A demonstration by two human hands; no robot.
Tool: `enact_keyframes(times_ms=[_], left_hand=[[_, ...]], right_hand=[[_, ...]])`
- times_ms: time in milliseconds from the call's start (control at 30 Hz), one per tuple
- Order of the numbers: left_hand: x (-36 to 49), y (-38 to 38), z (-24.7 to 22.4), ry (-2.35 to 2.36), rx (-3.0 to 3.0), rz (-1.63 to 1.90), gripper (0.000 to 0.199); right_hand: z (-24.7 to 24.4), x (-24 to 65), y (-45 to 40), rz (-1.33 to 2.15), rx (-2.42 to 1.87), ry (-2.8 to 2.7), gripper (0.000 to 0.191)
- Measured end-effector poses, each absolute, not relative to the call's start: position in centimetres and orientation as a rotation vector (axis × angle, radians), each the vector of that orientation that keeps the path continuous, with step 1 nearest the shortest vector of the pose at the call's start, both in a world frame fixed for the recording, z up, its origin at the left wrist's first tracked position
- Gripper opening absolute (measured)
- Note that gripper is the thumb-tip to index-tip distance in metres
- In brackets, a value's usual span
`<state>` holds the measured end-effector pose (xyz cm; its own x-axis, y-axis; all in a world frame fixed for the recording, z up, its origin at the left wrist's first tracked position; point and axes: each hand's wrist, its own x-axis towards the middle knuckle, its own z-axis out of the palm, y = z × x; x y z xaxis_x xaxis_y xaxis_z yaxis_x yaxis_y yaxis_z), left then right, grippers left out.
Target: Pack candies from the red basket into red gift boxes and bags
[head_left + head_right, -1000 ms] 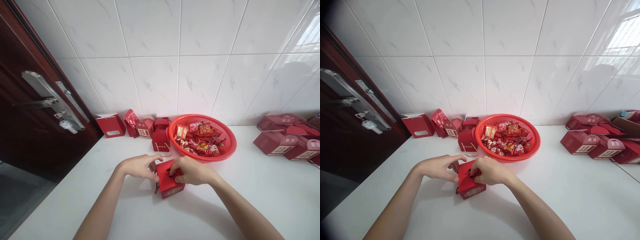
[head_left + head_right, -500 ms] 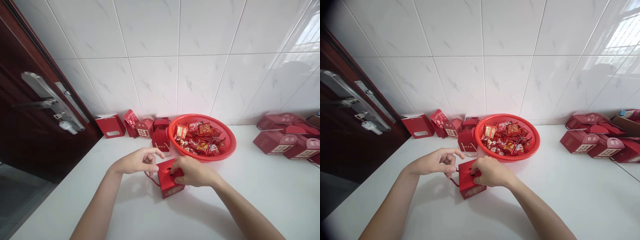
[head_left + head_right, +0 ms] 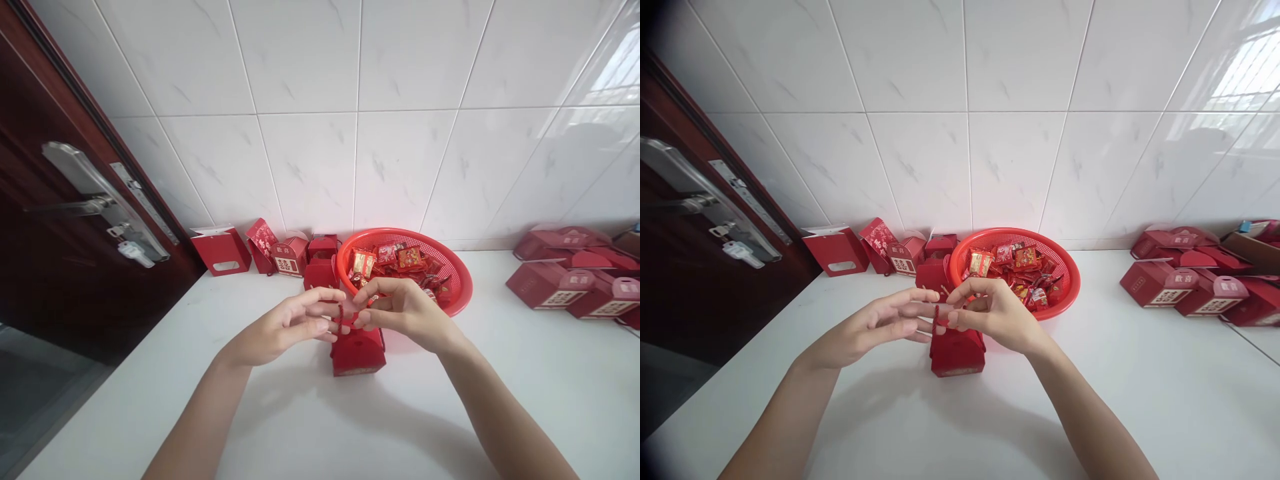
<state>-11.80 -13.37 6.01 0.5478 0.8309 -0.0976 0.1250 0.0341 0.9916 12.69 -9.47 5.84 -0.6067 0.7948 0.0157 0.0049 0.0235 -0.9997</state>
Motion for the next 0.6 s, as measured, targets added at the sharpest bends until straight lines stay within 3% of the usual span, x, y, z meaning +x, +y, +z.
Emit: enact_keyframes(times_ms=[167,300,600], left_hand=[[-10.9,-14.6,5.2,0.824,1.500,0.642,0.070],[-10.5,-15.3,5.1,0.726,1.469,0.643,0.073],[-10.2,-15.4,5.0,0.845,1.597,0.647,0.078]], right_hand=[[5.8,12.2,-10.3,1.614,-0.807,-1.776,0.019],[5.7,12.2,-10.6,1.484,-0.835,-1.797,0.013],[6.0,12.8,-10.6,1.903,-0.629,-1.602,0.029]])
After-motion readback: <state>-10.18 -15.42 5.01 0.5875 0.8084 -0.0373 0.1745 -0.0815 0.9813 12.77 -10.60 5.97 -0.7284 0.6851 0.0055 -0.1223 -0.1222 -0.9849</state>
